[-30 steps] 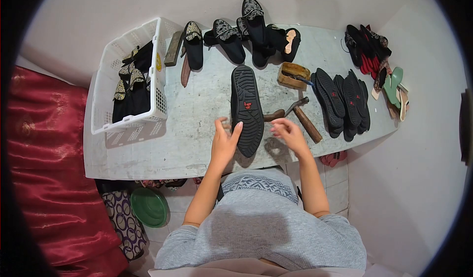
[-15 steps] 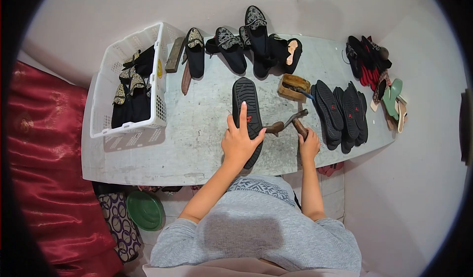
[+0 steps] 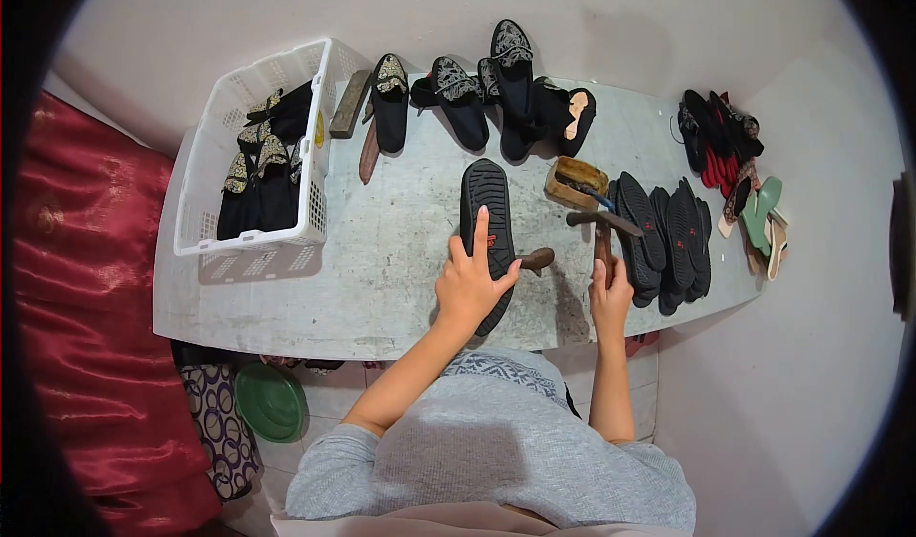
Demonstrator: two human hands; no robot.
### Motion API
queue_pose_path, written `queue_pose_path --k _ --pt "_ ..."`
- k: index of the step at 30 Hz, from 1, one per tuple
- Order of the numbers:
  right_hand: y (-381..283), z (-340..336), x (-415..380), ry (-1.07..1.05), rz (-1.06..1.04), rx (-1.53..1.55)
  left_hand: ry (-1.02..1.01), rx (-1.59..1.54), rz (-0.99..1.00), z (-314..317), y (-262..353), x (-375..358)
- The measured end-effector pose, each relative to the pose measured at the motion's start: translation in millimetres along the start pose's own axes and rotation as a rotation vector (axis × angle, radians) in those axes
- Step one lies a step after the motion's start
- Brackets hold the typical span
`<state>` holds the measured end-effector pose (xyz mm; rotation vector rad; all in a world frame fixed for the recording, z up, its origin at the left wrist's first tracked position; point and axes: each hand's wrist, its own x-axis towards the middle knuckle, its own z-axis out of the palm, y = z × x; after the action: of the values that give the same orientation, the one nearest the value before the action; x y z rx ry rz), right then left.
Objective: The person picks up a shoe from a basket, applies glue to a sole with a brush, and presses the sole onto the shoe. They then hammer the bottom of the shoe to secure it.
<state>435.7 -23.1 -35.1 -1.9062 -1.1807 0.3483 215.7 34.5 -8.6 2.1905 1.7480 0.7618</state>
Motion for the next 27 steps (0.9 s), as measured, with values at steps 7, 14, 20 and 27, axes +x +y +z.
queue_pose_path --k 7,14,20,27 --pt "-84.3 13.8 21.2 0.087 -0.544 0.117 -0.017 0.006 -0.023 -2.5 2.2 0.0" --pt "-125.9 57.0 42.7 -0.314 -0.375 0.053 0.0 -0.049 -0.033 1.0 -0.7 0.4" --pt "-121.4 70.7 39.0 -0.175 -0.453 0.05 -0.036 -0.022 -0.061 0.9 -0.3 0.3" --pt "-143.9 43.4 41.2 -0.064 -0.53 0.237 0.011 -0.038 -0.053 2.0 1.4 -0.4"
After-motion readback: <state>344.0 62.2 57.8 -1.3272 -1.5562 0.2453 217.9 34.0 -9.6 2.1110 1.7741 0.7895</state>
